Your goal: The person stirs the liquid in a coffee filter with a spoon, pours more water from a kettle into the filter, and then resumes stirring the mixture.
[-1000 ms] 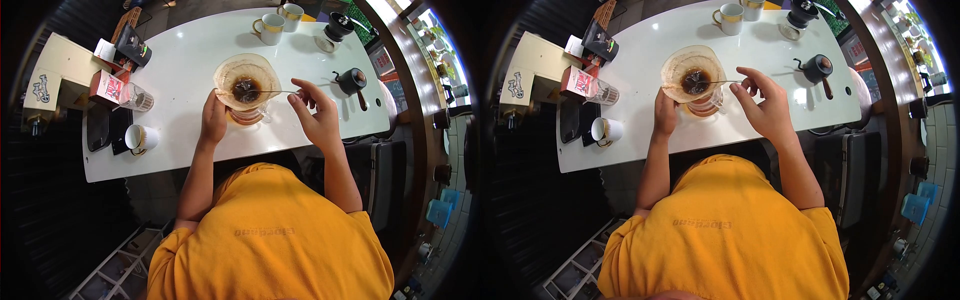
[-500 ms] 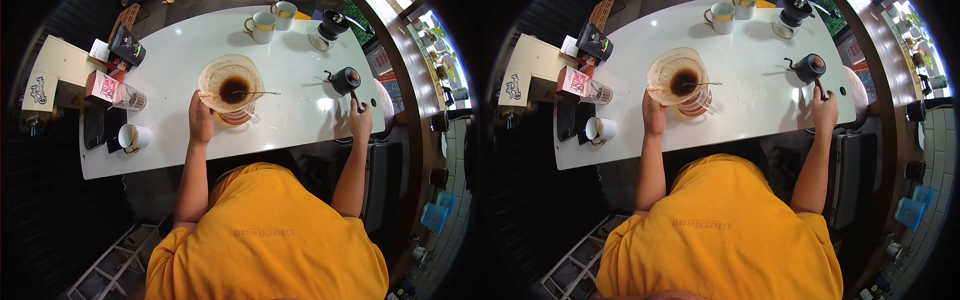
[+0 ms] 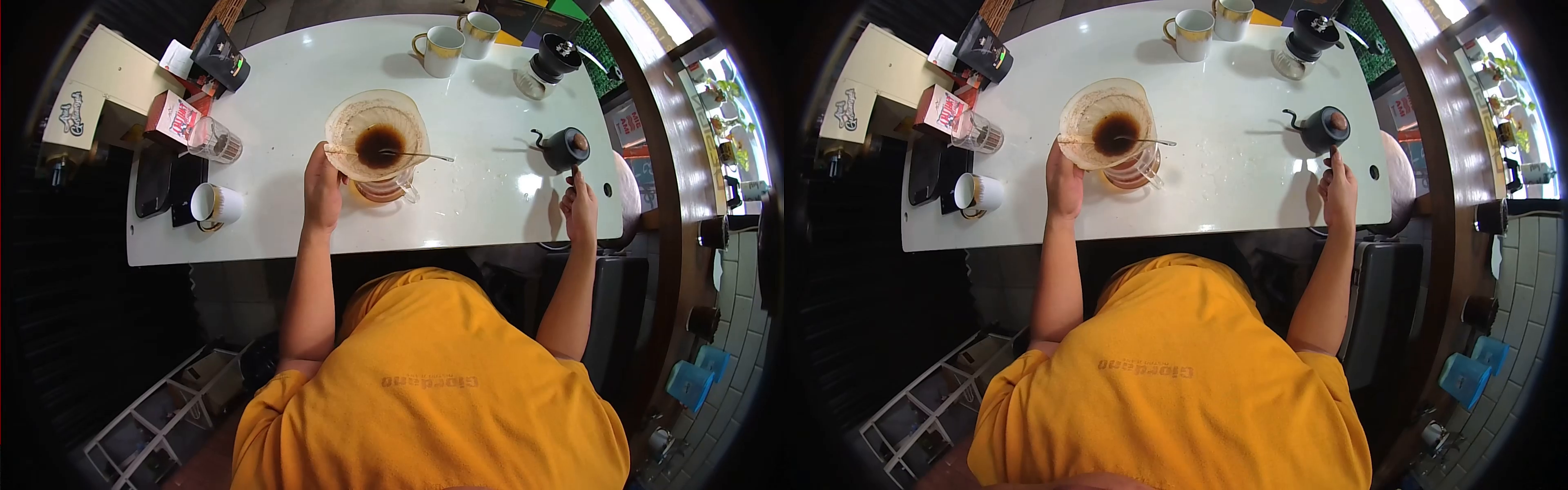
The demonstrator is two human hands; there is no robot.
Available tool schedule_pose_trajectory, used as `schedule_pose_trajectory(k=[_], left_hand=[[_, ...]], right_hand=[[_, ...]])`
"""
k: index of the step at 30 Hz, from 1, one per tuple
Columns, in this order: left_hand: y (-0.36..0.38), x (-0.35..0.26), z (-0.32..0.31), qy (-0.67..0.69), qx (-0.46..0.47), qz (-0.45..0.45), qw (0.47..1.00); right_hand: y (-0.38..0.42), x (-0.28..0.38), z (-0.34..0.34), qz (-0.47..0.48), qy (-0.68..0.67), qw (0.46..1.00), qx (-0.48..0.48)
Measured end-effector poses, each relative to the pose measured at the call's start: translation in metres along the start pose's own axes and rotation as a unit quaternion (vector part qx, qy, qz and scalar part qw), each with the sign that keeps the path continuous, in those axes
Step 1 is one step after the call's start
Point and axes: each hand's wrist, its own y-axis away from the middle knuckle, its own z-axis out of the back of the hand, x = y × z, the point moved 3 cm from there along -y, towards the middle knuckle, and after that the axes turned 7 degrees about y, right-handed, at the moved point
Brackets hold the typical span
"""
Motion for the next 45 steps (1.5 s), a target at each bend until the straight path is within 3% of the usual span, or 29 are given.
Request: schedule_pose_trajectory(k=[9,16,24,29,39,45], left_hand=[[0.002,-0.006,-0.004,-0.003,0.01,0.0,1.0],[0.003,-0.007,0.0,-0.033,0.032,0.001,0.999],[0.006,-0.012,0.008,-0.037,0.027,0.02,0.999],[0.007,-0.011,0.014,-0.039,0.036,0.028,0.998],[0.009,-0.014,0.023,-0.044,0.035,0.056,0.997],[0.006,-0.013,0.024,-0.044,0.03,0.062,0.997]], right_hand=[[0.039,0.031,-0.046,0.087,-0.06,0.994,-0.026],[0.083,0.084,-0.107,0.133,-0.069,0.987,0.063],[0.102,0.12,-0.161,0.231,0.059,0.968,0.073],[0.107,0.127,-0.184,0.32,0.173,0.931,0.038],[0.113,0.13,-0.197,0.298,0.214,0.927,0.074],[0.125,0.133,-0.196,0.298,0.155,0.935,0.114]])
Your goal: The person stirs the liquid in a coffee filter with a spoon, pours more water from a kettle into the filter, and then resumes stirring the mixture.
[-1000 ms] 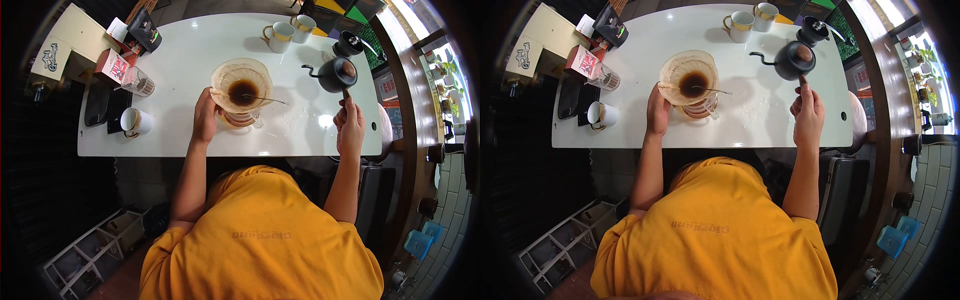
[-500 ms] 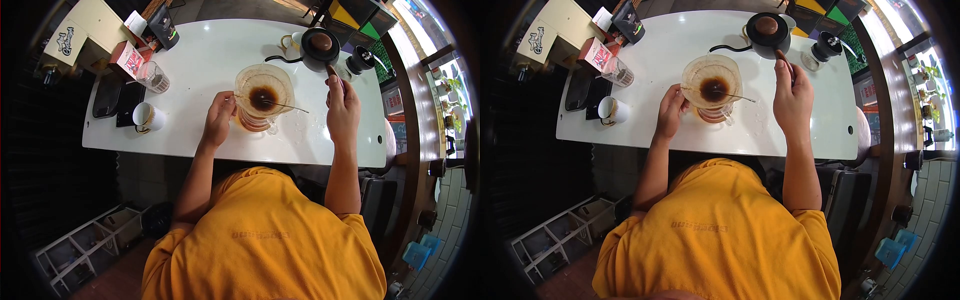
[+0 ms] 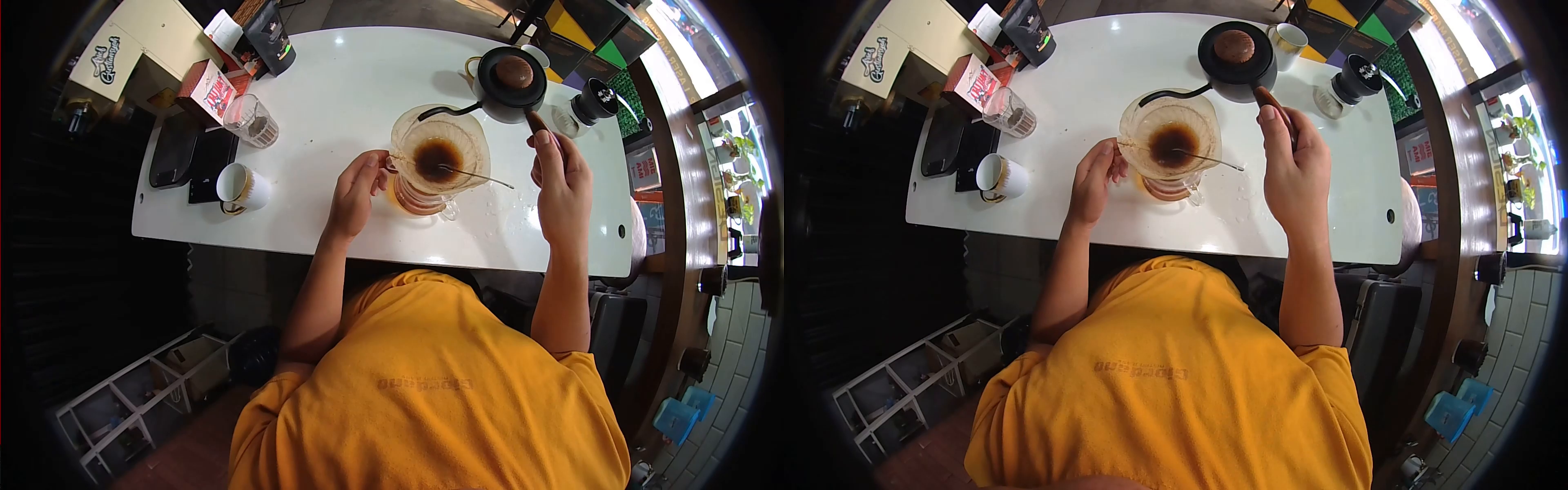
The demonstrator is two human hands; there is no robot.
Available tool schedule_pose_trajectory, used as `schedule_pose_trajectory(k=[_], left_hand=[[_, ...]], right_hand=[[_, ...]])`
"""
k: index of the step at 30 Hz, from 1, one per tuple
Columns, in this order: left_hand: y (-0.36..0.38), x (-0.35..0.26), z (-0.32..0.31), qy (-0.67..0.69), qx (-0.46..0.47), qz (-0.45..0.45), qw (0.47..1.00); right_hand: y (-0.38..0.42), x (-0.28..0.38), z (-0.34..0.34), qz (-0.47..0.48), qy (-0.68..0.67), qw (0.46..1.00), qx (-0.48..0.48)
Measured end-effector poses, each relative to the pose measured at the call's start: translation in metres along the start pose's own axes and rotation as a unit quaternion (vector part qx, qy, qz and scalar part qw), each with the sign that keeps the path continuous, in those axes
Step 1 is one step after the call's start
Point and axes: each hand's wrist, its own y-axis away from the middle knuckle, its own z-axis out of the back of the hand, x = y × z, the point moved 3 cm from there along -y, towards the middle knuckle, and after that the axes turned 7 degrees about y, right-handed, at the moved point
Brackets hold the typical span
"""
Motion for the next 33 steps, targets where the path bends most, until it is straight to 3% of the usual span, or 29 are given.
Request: schedule_pose_trajectory(k=[12,33], left_hand=[[-0.009,0.001,0.004,0.018,-0.012,-0.006,1.0],[-0.016,0.005,-0.004,0.027,0.031,-0.003,0.999]], right_hand=[[0.018,0.0,0.026,-0.032,-0.007,0.999,0.037],[0.039,-0.006,0.078,-0.022,0.028,0.998,-0.059]])
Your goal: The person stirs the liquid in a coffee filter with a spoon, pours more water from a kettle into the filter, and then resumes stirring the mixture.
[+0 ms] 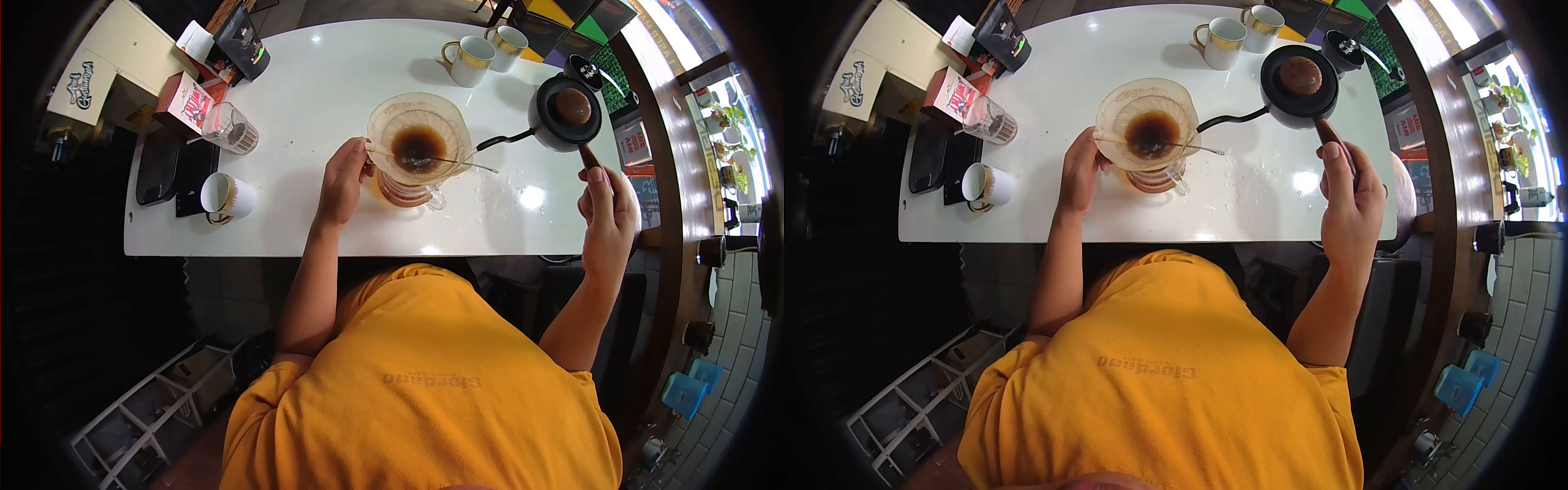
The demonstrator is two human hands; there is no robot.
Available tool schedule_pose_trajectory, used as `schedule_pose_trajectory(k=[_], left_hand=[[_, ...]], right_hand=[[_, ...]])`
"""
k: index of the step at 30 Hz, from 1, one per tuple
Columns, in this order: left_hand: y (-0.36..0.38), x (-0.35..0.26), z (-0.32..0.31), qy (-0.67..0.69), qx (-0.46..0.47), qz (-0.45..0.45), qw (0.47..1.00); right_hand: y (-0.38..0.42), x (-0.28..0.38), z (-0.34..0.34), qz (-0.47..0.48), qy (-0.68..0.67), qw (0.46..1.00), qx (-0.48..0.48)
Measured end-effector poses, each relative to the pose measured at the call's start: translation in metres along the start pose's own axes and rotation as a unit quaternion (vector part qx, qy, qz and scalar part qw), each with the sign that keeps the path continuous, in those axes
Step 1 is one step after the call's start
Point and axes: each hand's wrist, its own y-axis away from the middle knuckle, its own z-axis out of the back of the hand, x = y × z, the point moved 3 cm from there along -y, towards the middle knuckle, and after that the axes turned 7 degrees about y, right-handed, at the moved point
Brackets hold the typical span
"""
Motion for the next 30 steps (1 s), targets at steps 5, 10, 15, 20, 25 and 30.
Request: schedule_pose_trajectory(k=[5,10,15,20,25,30], left_hand=[[0.004,-0.005,-0.006,-0.017,0.015,0.008,1.0],[0.005,-0.002,-0.003,-0.032,0.039,0.002,0.999],[0.008,-0.007,-0.006,-0.019,0.045,0.008,0.999],[0.008,-0.005,-0.006,-0.014,0.052,0.014,0.998],[0.007,-0.003,-0.005,-0.006,0.063,0.012,0.998],[0.008,-0.003,-0.006,0.001,0.063,0.018,0.998]], right_hand=[[-0.004,-0.003,0.003,-0.007,0.005,1.0,-0.029],[-0.008,-0.004,0.003,-0.011,-0.004,0.999,-0.045],[-0.012,-0.005,0.002,-0.005,-0.009,0.998,-0.057],[-0.017,-0.006,-0.005,-0.004,-0.013,0.997,-0.076],[-0.024,-0.008,-0.015,-0.001,-0.022,0.996,-0.081],[-0.03,-0.001,-0.029,0.003,0.002,0.994,-0.105]])
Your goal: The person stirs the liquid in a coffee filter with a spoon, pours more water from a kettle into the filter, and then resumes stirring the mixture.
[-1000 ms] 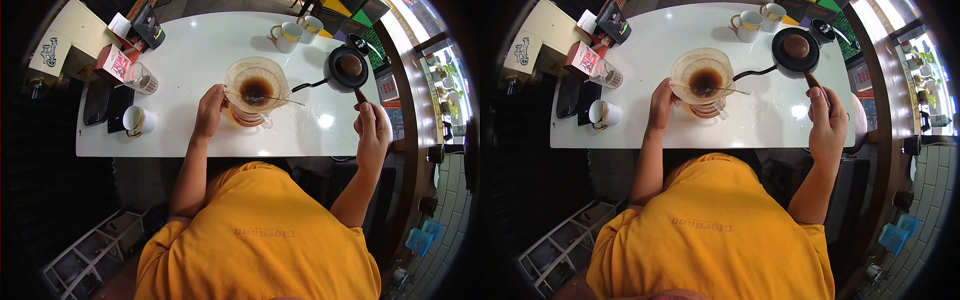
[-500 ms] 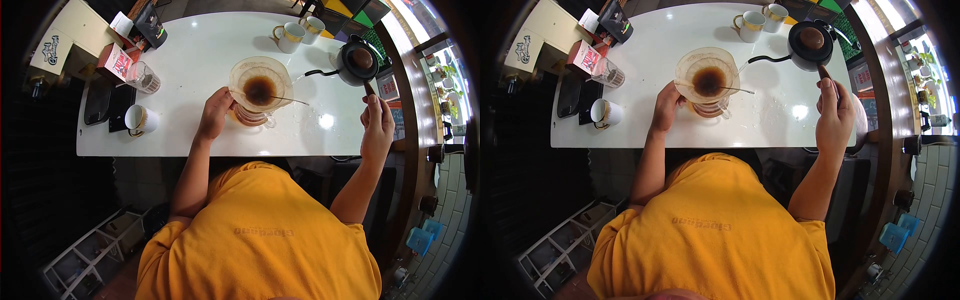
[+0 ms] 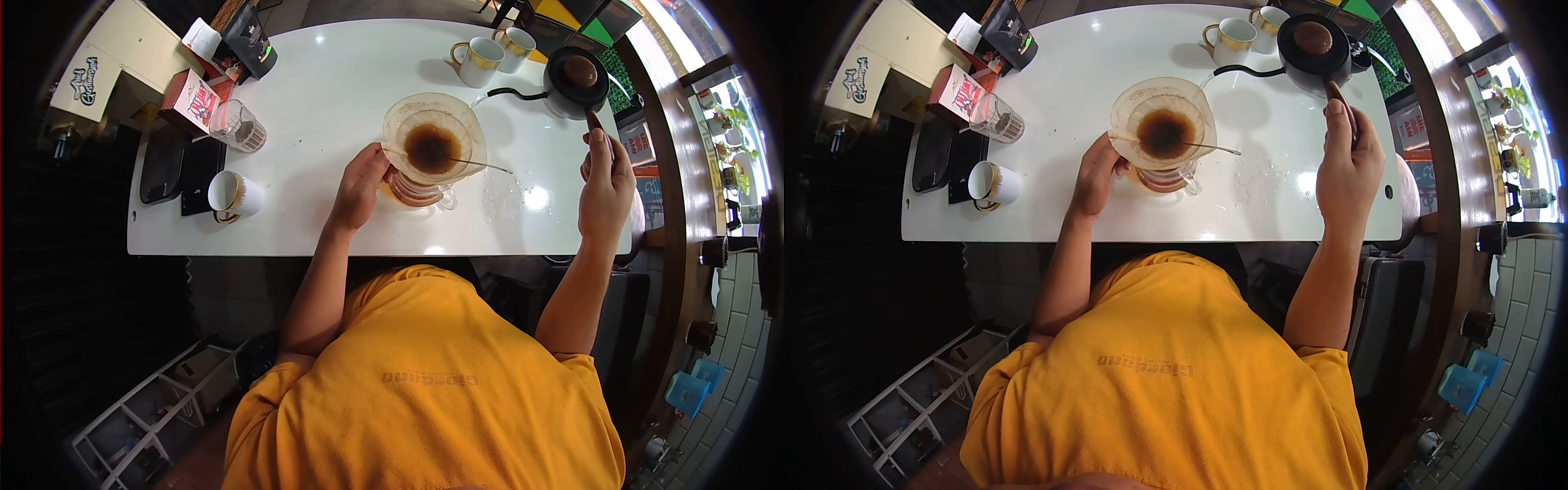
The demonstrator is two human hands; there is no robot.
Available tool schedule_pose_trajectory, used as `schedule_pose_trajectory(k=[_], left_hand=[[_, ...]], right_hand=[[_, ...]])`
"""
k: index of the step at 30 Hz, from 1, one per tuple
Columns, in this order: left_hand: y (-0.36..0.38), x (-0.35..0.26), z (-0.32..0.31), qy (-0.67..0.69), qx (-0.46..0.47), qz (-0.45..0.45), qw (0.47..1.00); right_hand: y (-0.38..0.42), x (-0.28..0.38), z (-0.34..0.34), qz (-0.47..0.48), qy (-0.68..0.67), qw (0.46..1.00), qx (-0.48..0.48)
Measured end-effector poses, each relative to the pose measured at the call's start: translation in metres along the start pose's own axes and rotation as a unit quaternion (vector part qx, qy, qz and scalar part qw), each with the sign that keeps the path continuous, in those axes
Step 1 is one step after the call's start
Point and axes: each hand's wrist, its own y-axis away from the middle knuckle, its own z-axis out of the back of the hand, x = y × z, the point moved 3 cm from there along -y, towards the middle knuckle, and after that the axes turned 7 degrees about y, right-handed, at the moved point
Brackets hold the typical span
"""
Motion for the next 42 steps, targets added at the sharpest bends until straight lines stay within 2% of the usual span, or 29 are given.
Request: schedule_pose_trajectory(k=[9,11,18,28,37,42], left_hand=[[-0.001,0.001,0.0,0.003,0.007,-0.003,1.0],[0.0,0.001,0.0,-0.001,0.007,-0.004,1.0],[0.0,0.009,0.005,-0.009,-0.003,-0.001,1.0],[-0.001,0.012,0.007,-0.002,-0.02,0.008,1.0],[-0.002,0.011,0.005,-0.007,-0.024,0.001,1.0],[-0.002,0.01,0.004,-0.005,-0.023,0.0,1.0]], right_hand=[[-0.006,0.002,-0.021,0.039,0.036,0.999,0.002],[-0.008,0.002,-0.027,0.032,0.047,0.998,0.029],[-0.003,0.015,-0.05,0.073,0.012,0.996,0.045],[0.006,0.016,-0.052,0.019,-0.047,0.993,0.107],[-0.003,0.005,-0.047,0.053,-0.009,0.998,0.044],[-0.004,0.002,-0.034,0.036,0.011,0.999,0.021]])
